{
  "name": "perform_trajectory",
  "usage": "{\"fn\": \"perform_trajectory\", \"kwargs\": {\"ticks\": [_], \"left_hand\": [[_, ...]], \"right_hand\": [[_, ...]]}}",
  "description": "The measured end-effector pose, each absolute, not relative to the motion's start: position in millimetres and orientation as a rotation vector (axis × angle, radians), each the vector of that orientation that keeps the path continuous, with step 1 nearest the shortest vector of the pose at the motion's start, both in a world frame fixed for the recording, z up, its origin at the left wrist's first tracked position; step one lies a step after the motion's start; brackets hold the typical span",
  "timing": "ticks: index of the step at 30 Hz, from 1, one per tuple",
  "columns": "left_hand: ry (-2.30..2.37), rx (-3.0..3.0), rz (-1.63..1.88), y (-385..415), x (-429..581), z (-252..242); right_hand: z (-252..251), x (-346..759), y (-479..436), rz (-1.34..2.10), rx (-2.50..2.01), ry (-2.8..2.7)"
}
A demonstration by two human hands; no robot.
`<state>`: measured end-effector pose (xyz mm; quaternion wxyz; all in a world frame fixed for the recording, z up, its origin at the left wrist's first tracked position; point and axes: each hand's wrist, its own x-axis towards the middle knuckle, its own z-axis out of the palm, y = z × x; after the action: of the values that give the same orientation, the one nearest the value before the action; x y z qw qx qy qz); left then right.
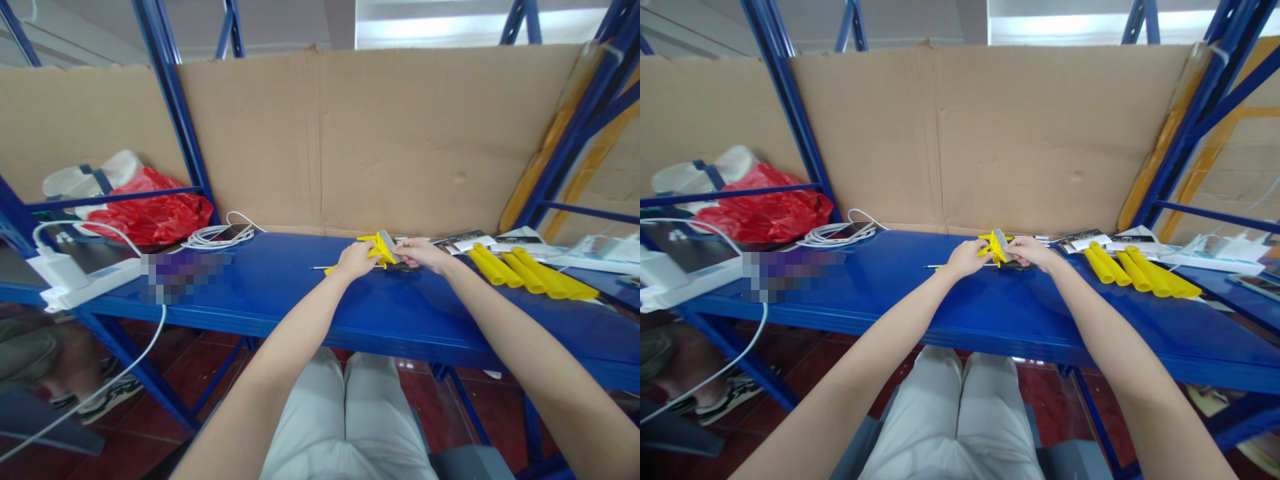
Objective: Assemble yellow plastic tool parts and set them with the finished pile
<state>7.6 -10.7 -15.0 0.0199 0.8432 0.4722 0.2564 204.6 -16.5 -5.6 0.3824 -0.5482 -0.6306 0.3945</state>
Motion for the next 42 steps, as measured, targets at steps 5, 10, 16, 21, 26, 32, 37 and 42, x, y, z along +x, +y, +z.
{"fn": "perform_trajectory", "kwargs": {"ticks": [5,10,16,21,26,32,37,42], "left_hand": [[1.471,2.613,0.775,-11.0,8.0,-14.5],[1.451,2.637,0.788,-14.3,7.7,-13.9],[1.306,2.804,0.714,-12.8,6.1,-16.6],[1.368,2.870,0.617,-16.2,6.8,-14.9],[1.388,2.870,0.618,-21.4,7.3,-11.8],[1.388,2.823,0.658,-20.1,5.5,-11.1],[1.390,2.756,0.700,-19.7,7.5,-11.9],[1.341,2.741,0.726,-18.8,10.1,-13.7]], "right_hand": [[-4.9,205.0,-20.0,1.092,-1.353,-1.641],[-6.4,203.8,-20.9,1.149,-1.322,-1.677],[-9.0,199.2,-19.9,1.172,-1.296,-1.716],[-7.9,199.7,-20.7,1.193,-1.296,-1.727],[-8.9,201.3,-20.2,1.162,-1.268,-1.716],[-10.3,197.8,-20.5,1.111,-1.273,-1.677],[-6.1,199.4,-21.4,1.116,-1.294,-1.642],[0.5,206.1,-21.8,1.006,-1.285,-1.563]]}}
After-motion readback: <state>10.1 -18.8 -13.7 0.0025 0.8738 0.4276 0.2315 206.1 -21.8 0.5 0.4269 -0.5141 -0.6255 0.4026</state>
